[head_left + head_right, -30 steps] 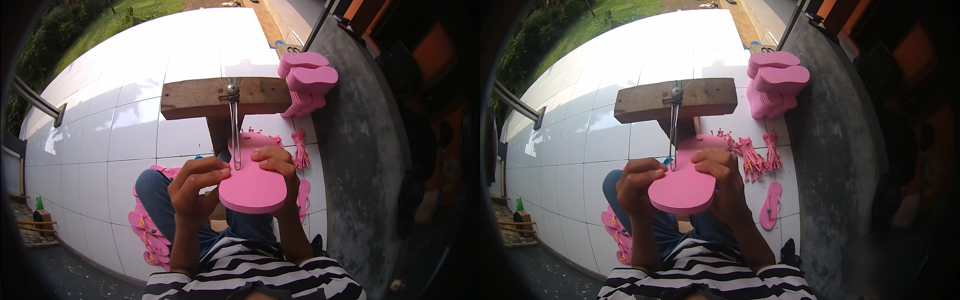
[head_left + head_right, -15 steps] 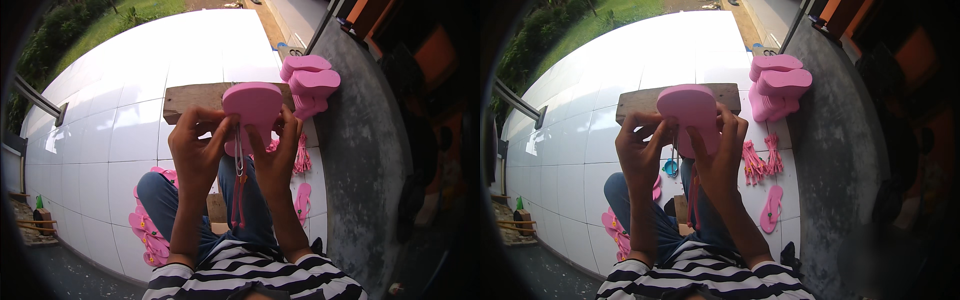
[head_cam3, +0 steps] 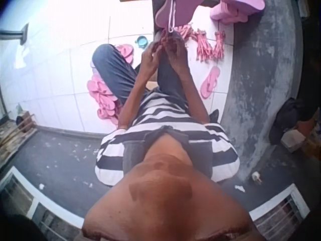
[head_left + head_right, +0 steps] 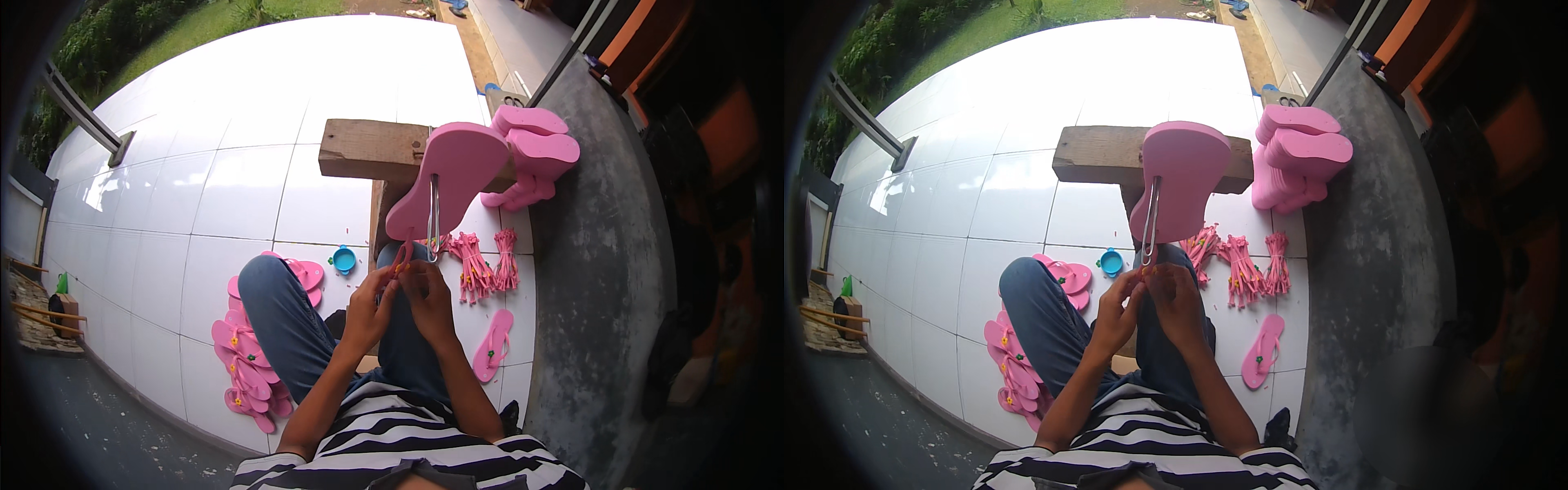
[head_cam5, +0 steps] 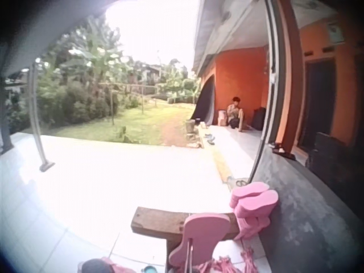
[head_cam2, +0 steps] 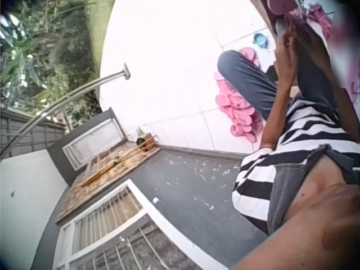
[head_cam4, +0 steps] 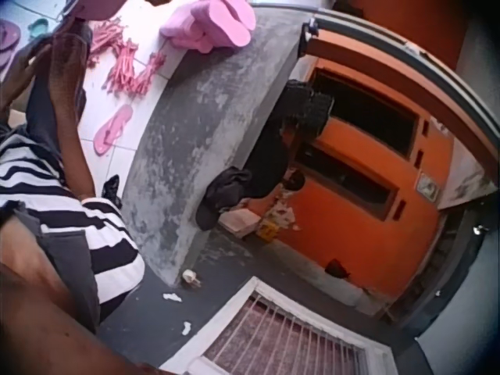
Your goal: The person is assembling flip-flops by inserting pink straps into soles using a metal tool mounted on a wooden block. They pick up a sole, push it onto the tool to thread the strap through, and set the assembled sandal aside before repeating the process.
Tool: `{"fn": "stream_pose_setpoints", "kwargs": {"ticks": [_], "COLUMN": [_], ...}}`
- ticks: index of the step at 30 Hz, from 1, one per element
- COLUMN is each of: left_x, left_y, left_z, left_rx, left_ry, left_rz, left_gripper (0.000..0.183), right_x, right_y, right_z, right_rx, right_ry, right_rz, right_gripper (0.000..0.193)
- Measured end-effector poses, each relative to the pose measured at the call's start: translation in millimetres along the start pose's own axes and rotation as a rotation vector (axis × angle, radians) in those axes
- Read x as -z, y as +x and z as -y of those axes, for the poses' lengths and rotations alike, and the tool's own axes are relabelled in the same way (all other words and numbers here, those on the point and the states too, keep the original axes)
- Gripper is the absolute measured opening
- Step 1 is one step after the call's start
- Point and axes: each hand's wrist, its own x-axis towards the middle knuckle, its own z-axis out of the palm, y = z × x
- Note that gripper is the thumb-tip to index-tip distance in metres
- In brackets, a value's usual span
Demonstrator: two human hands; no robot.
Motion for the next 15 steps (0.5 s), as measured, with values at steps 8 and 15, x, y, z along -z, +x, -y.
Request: {"fn": "stream_pose_setpoints", "kwargs": {"ticks": [8, 15], "left_x": [18.2, 38.9], "left_y": [-39.7, -39.5], "left_z": [0.2, -7.7], "left_rx": [-0.078, 0.098], "left_ry": [0.109, 0.061], "left_rz": [0.235, 0.324], "left_gripper": [0.017, 0.016], "right_x": [9.5, 24.8], "right_y": [-48.4, -59.4], "right_z": [-9.5, -7.4], "right_rx": [0.115, -0.161], "right_ry": [-0.056, 0.086], "right_rz": [0.048, 0.024], "right_gripper": [0.020, 0.023]}}
